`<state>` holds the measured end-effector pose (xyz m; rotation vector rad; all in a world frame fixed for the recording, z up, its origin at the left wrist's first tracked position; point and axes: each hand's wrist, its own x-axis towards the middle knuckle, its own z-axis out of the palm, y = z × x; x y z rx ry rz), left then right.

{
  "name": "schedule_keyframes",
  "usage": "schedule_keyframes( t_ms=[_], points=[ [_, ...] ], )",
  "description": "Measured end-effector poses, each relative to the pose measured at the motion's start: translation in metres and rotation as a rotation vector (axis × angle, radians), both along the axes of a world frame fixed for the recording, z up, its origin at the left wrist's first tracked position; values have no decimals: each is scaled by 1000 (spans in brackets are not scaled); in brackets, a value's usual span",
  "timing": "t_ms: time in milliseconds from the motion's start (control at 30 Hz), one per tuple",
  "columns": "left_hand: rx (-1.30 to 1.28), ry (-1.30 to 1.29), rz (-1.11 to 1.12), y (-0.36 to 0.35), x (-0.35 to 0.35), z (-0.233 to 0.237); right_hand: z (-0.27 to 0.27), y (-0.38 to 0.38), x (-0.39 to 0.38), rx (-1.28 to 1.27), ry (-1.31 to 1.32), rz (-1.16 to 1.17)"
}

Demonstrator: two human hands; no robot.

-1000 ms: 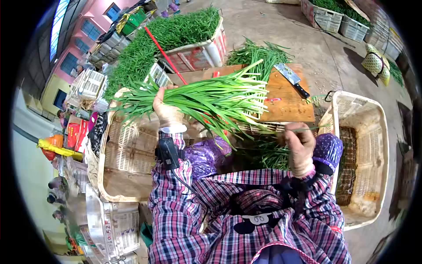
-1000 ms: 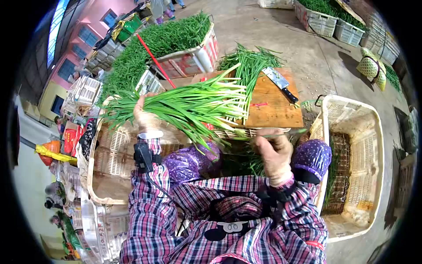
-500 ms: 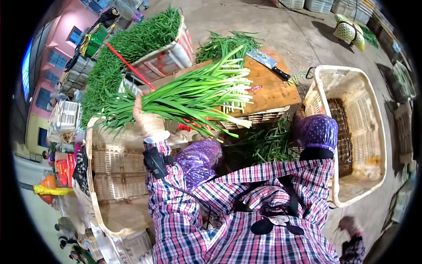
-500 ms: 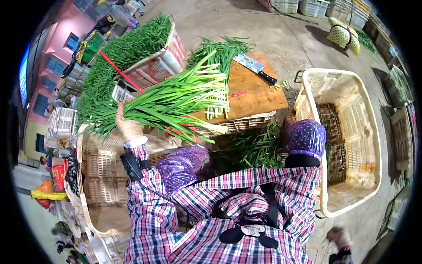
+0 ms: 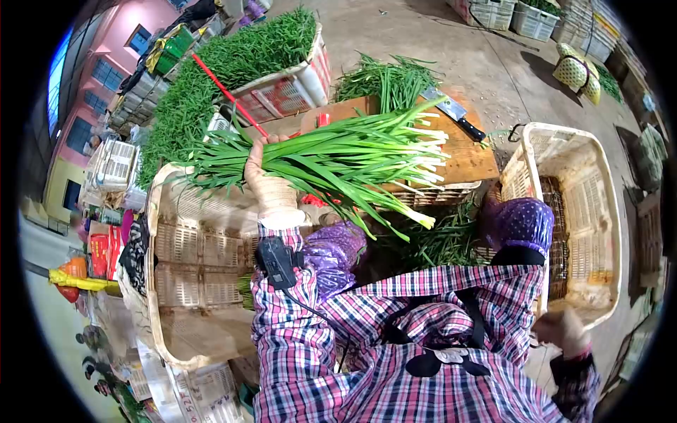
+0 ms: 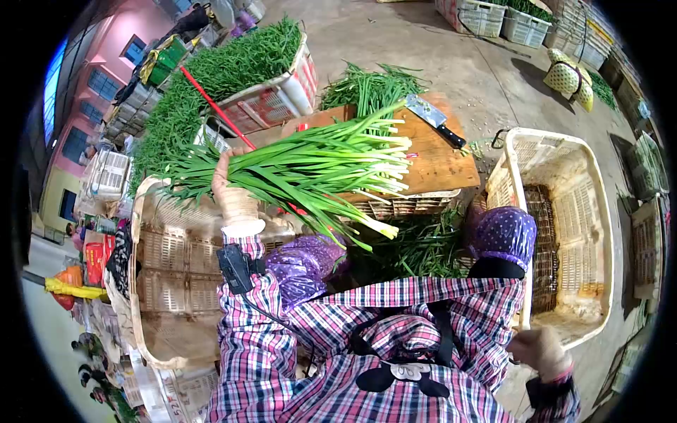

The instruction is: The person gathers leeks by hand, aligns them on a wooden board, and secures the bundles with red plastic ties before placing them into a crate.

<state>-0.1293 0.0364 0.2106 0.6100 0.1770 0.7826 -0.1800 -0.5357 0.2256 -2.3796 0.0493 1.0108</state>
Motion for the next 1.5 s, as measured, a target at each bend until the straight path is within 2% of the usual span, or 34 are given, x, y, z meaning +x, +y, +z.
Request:
schedule_keyframes(
  t_ms=[33,67,100,133,167,233,300,367,433,500,567,600,733,833,900,1000,1100,1167,1233,1367,1433,1500],
  points=[
    [1,-4,7,-5,-3,3,20,34,23,121,-55,111],
    [15,22,9,-9,-6,5,26,64,36,298,-148,111],
    [33,50,14,-11,-9,8,30,91,50,356,-153,144],
    [64,71,53,-11,-9,7,22,115,61,526,-107,127],
    [64,65,69,-20,-12,13,12,139,73,564,-162,233],
    [101,56,50,-24,-16,16,7,188,82,715,-132,247],
    [79,56,39,-29,-20,18,-26,220,97,750,-420,398],
    [55,53,29,-35,-21,22,-37,248,102,807,-174,293],
    [9,125,130,-43,-23,26,-27,263,98,817,92,207],
    [-68,163,140,-49,-27,33,-36,272,96,865,54,250],
    [59,197,108,-50,-28,32,-37,273,95,901,150,246],
    [92,146,33,-42,-29,27,-40,274,94,919,114,254],
    [139,173,98,-43,-31,23,-37,273,94,932,148,293],
    [218,137,54,-41,-32,22,-37,271,95,914,108,337],
    [247,125,48,-39,-33,21,-32,263,100,885,201,373],
    [525,173,70,-46,-37,30,-24,247,109,912,321,361],
    [348,135,66,-37,-36,28,-28,229,118,978,238,374],
    [369,166,103,-19,-34,18,-25,217,118,1009,244,317],
    [196,101,88,-10,-33,12,-31,208,116,1028,238,258],
    [309,116,106,2,-32,1,-40,192,107,1218,188,128],
    [317,88,36,10,-34,-5,-38,183,102,1212,165,52],
    [167,-7,-47,25,-35,-18,-38,171,96,1321,126,-14]
  ],
)
